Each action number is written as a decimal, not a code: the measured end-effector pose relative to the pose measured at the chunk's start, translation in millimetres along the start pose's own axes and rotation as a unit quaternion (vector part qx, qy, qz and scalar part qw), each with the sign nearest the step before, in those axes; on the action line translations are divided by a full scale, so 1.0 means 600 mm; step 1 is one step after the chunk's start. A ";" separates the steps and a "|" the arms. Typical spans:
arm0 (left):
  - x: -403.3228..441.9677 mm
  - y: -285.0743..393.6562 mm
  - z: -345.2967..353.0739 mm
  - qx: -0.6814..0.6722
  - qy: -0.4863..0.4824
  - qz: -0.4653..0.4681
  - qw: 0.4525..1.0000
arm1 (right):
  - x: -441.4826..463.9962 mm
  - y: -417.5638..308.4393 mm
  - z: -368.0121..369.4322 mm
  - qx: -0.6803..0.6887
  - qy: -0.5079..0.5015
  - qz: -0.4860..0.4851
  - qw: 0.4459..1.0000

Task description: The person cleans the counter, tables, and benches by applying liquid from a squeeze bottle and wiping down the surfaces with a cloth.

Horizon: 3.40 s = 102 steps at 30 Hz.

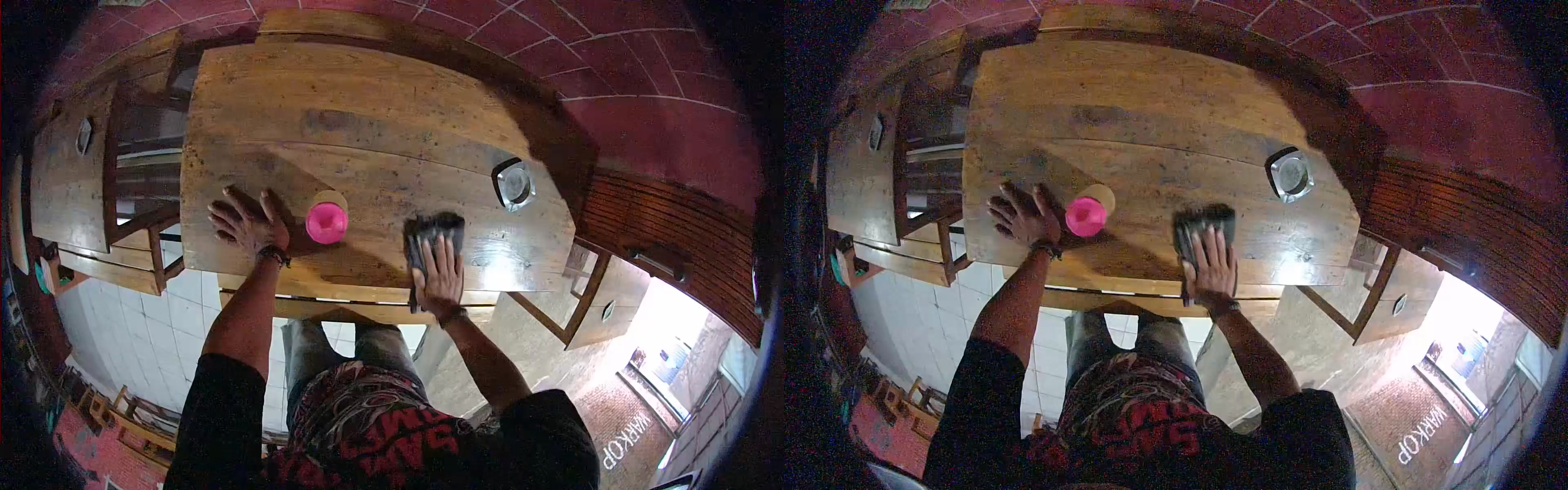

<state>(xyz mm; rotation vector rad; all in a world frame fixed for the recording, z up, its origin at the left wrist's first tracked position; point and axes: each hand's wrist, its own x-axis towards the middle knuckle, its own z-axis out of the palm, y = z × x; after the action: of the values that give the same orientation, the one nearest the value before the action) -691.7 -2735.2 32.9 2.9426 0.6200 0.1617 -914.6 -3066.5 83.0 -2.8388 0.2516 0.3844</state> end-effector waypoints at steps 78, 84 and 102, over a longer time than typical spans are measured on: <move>0.147 -0.299 0.039 -0.755 -0.205 -0.202 0.590 | 0.198 -0.134 0.031 -0.009 0.222 -0.035 0.974; 0.161 -0.268 0.004 -0.222 -0.132 0.054 0.965 | 0.516 -0.104 -0.042 -0.064 0.260 0.144 0.953; 0.189 -0.232 -0.070 -0.208 -0.220 0.009 0.953 | 0.526 -0.549 -0.006 -0.035 0.120 -0.336 0.934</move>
<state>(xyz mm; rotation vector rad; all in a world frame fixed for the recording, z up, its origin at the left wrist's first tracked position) -649.0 -2558.2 62.3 2.4563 0.4270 -0.3175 -546.7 -2797.1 75.3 -2.8076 -0.6893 -0.1029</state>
